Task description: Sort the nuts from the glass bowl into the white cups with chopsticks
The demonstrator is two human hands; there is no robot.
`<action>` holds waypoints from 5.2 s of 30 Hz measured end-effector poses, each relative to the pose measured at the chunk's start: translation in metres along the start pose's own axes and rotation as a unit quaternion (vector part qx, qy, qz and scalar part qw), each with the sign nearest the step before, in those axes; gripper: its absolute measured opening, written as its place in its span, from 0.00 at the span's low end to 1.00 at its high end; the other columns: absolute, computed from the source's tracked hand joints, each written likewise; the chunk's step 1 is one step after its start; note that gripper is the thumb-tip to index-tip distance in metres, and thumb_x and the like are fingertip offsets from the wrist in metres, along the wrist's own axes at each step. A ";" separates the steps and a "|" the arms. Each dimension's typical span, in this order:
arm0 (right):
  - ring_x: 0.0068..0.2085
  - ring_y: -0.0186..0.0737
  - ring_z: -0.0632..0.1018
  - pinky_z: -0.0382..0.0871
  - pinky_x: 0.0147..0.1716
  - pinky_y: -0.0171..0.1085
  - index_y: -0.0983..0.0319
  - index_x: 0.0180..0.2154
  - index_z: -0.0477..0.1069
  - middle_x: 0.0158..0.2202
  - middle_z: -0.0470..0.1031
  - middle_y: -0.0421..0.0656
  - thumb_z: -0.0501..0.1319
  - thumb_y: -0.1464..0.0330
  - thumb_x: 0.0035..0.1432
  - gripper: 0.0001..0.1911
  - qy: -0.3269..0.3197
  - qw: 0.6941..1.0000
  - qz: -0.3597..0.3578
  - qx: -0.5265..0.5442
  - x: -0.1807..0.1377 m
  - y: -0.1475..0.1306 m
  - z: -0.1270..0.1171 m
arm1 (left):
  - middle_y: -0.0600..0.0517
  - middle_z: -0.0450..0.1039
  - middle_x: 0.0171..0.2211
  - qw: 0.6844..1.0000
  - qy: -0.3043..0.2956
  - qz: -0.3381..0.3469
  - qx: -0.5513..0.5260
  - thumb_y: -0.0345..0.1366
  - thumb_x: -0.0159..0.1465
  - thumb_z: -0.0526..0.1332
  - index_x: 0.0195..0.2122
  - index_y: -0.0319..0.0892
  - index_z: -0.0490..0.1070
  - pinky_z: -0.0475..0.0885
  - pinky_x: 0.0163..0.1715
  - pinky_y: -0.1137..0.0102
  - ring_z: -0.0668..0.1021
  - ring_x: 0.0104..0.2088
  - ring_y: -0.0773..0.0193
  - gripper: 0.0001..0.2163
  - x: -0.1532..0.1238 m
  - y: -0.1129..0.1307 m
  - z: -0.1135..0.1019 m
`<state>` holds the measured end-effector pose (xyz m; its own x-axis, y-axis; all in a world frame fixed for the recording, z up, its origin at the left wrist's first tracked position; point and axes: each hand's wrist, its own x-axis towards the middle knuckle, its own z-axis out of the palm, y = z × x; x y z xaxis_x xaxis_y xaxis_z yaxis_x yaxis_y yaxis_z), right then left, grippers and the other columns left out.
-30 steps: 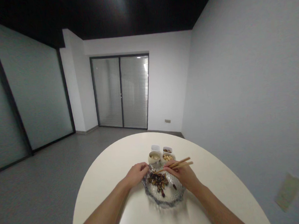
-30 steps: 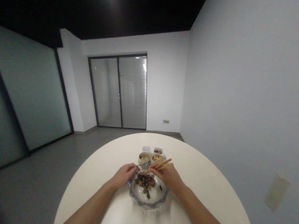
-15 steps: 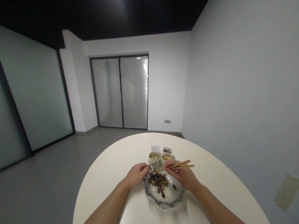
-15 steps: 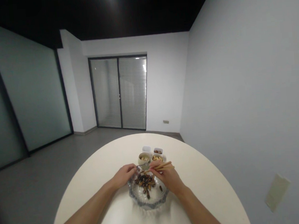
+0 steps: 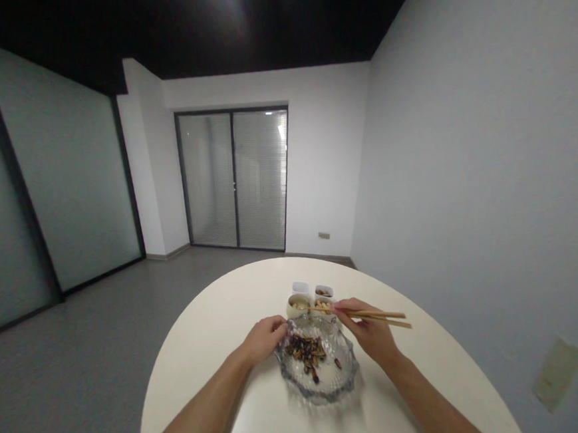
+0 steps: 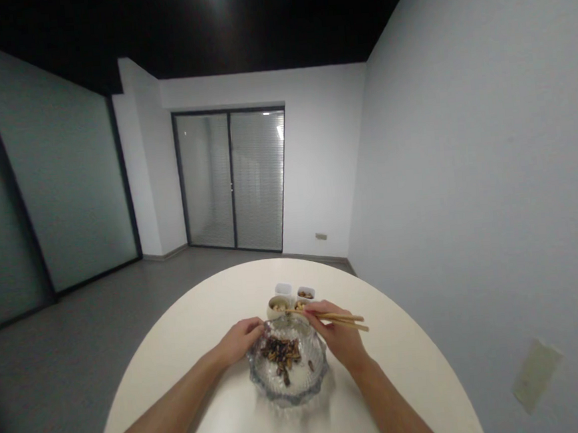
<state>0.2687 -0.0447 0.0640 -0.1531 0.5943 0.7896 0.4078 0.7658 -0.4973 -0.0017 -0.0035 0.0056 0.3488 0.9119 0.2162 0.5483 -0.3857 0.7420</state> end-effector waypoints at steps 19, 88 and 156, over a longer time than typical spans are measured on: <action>0.42 0.48 0.83 0.78 0.45 0.47 0.58 0.39 0.80 0.40 0.83 0.46 0.63 0.56 0.63 0.13 0.072 0.994 0.056 -0.053 0.004 0.040 -0.013 | 0.51 0.78 0.32 1.000 0.000 0.004 -0.017 0.46 0.66 0.52 0.35 0.40 0.76 0.67 0.37 0.71 0.76 0.35 0.60 0.18 -0.001 0.002 0.000; 0.30 0.43 0.81 0.77 0.30 0.39 0.60 0.42 0.75 0.30 0.79 0.42 0.65 0.59 0.59 0.14 -0.111 0.983 0.132 0.067 -0.010 -0.014 0.037 | 0.51 0.78 0.33 1.000 -0.003 0.002 -0.006 0.46 0.65 0.52 0.36 0.40 0.76 0.67 0.36 0.70 0.75 0.33 0.61 0.17 0.000 0.003 0.000; 0.30 0.42 0.80 0.74 0.31 0.36 0.59 0.31 0.79 0.29 0.80 0.41 0.69 0.56 0.56 0.13 -0.084 0.982 0.153 0.072 -0.005 -0.007 0.005 | 0.50 0.78 0.33 1.000 -0.001 0.004 -0.011 0.46 0.66 0.52 0.36 0.39 0.76 0.67 0.35 0.71 0.76 0.35 0.60 0.18 0.001 0.002 0.003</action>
<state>0.2620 -0.0517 0.0621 -0.1955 0.8247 0.5307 0.3274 0.5649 -0.7574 0.0024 -0.0036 0.0057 0.3541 0.9087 0.2210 0.5283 -0.3894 0.7546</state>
